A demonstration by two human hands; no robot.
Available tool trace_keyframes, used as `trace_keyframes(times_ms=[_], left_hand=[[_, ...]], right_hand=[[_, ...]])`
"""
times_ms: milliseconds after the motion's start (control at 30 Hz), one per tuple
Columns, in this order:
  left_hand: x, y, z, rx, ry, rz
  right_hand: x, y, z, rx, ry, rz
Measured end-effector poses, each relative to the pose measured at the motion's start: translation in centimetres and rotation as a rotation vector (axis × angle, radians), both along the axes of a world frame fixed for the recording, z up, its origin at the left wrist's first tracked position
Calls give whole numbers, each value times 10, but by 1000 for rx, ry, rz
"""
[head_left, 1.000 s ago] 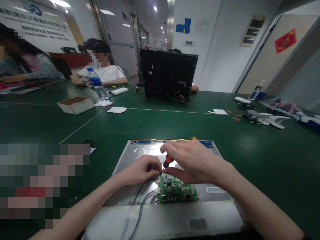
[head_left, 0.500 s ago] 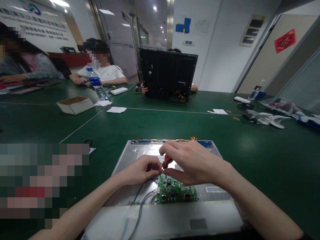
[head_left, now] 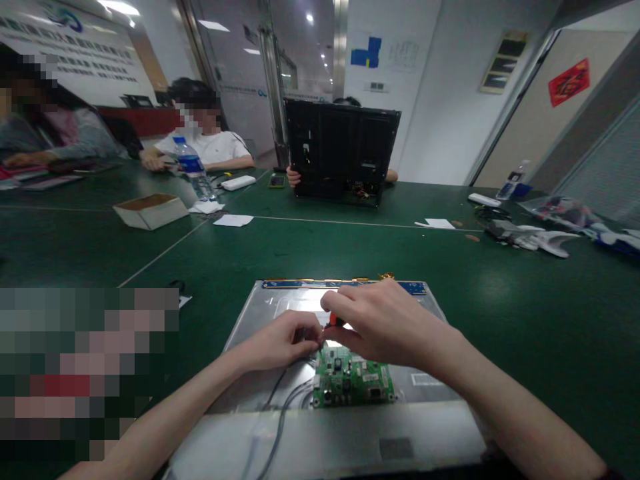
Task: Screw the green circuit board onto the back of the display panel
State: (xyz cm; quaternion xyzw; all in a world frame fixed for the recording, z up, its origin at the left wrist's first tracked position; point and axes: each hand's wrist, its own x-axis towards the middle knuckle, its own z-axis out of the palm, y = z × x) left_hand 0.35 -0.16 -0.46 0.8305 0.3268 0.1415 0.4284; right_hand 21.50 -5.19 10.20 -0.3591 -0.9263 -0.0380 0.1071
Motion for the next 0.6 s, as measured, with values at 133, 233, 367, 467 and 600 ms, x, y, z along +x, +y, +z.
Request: trace_keyframes(times_ms=[133,233,367,467,600], left_hand=[[0,0,0,3,-13,-18],[0,-1,0,11,-40,-28],[0,-2,-3,41,-58,0],[-1,-1,-6,33,-39,-15],[-2,1,-7,39,-31,-4]], right_hand=[[-3,0,-7,48,-10,-103],[-9,-3,-14,103,39,-155],[-14,-7,-16,78,97,-88],[-13,-6,-12,10,127,-66],[-8,-5,-8,-46,151,-39]])
